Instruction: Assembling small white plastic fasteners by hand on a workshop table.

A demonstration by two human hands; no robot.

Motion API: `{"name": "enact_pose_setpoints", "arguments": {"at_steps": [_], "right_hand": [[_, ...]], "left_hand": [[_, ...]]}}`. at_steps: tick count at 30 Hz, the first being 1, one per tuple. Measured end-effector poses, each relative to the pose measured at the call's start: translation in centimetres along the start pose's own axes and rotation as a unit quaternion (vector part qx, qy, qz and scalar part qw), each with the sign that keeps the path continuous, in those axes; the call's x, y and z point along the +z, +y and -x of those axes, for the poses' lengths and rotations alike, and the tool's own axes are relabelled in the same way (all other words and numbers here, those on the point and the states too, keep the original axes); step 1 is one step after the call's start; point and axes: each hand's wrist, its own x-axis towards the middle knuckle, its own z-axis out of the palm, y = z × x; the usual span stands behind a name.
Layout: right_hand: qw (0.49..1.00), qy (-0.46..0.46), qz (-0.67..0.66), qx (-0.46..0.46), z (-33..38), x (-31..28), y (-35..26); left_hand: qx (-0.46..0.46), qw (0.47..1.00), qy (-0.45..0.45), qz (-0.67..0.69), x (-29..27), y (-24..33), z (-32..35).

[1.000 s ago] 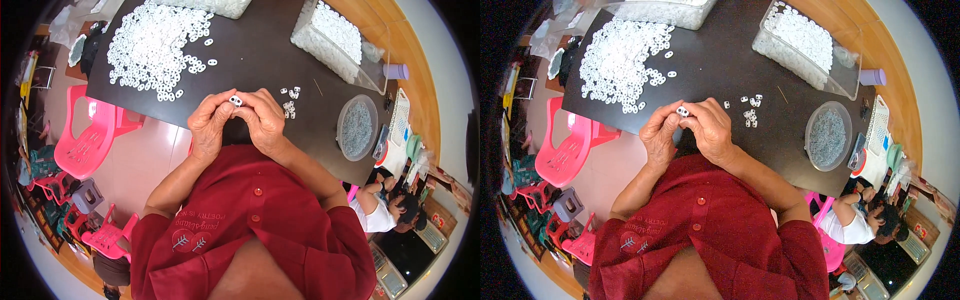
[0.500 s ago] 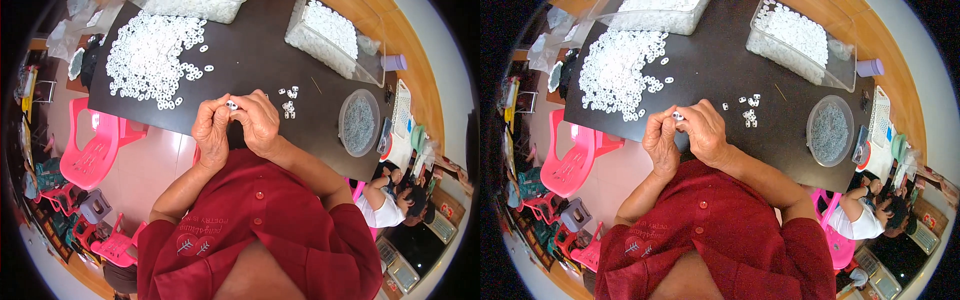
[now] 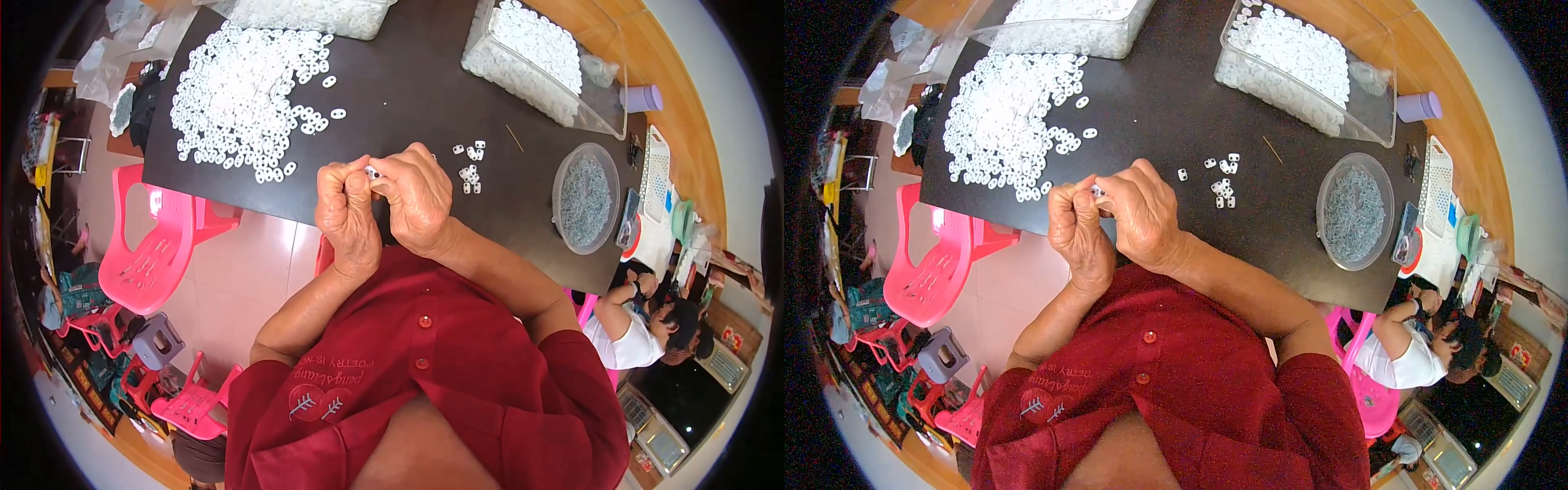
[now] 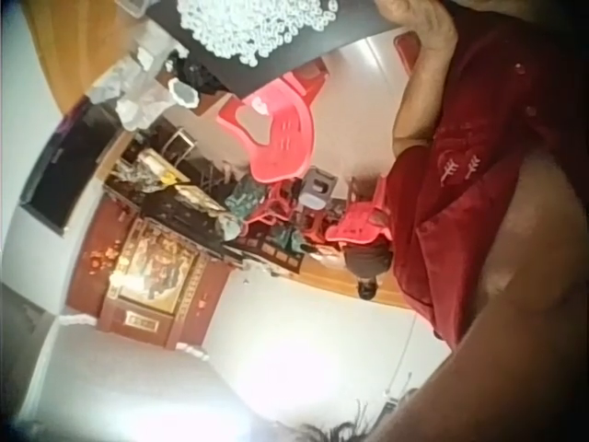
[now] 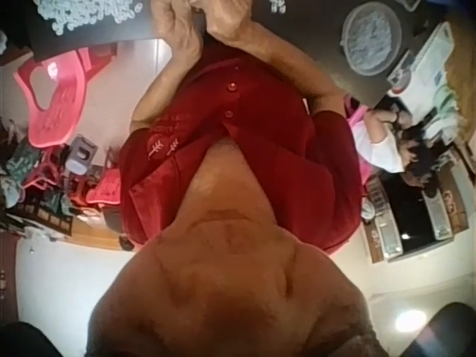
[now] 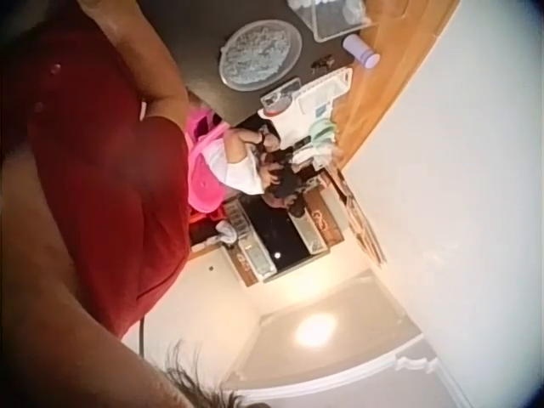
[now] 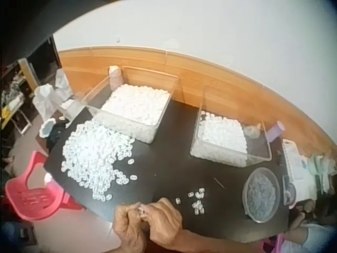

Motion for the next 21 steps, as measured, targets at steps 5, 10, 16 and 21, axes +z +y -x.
{"name": "enact_pose_setpoints", "arguments": {"at_steps": [5,10,16,21], "right_hand": [[1.000,-0.018,0.003,0.015,0.1,-0.9,0.0],[0.994,-0.054,-0.003,0.091,-0.6,-4.8,0.7],[0.955,0.104,0.229,0.157,-7.9,-15.5,4.8],[0.924,-0.003,0.381,0.033,-10.3,-17.4,7.0]], "left_hand": [[0.007,1.000,-0.028,-0.001,0.2,0.3,0.1],[-0.115,0.984,-0.138,0.007,-0.4,1.8,0.6],[-0.165,0.978,-0.121,-0.033,-3.7,0.3,0.2],[-0.153,0.947,-0.276,-0.068,-2.2,4.5,-0.1]]}}
